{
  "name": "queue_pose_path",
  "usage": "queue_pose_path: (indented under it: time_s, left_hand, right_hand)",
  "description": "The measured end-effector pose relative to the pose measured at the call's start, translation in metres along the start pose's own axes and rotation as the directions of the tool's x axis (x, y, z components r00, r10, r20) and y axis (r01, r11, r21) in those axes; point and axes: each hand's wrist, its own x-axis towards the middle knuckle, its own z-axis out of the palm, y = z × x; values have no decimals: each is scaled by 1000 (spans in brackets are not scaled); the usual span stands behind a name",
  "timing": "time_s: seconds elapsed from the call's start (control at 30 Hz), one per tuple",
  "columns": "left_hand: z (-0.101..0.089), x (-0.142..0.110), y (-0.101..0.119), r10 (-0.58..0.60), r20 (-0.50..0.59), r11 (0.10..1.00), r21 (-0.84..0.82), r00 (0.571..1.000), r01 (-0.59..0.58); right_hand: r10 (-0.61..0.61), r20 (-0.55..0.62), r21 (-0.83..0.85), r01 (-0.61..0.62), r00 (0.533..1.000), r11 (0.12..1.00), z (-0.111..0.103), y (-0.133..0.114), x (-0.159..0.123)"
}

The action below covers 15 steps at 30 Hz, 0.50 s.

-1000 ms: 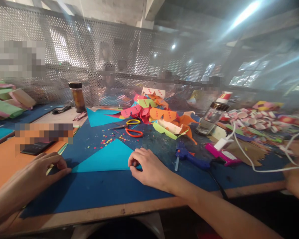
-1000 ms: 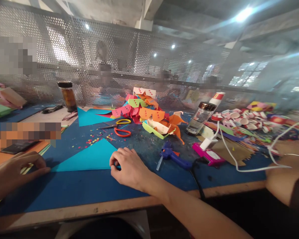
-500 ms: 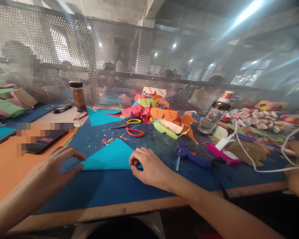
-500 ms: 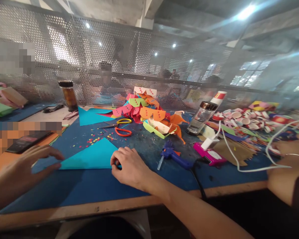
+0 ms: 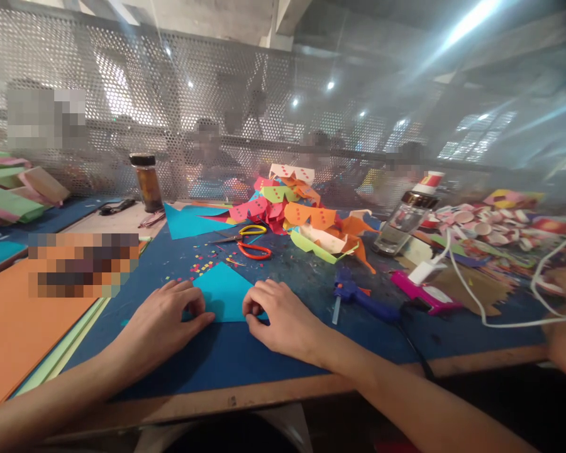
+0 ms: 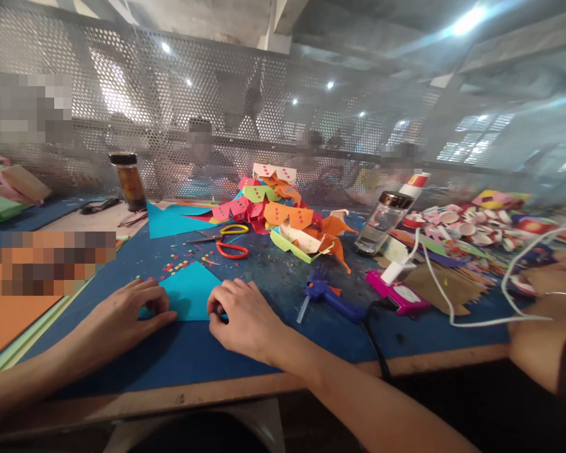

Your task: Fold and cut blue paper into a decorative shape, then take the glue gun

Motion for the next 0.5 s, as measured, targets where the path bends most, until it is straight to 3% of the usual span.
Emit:
queue_pose_path:
  time_s: [0.5]
  left_hand:
    - [9,-1,-2,41,-75,999,-22,996,-42]
  right_hand:
    - [14,1,4,-14,1000,1000,2,-2,2]
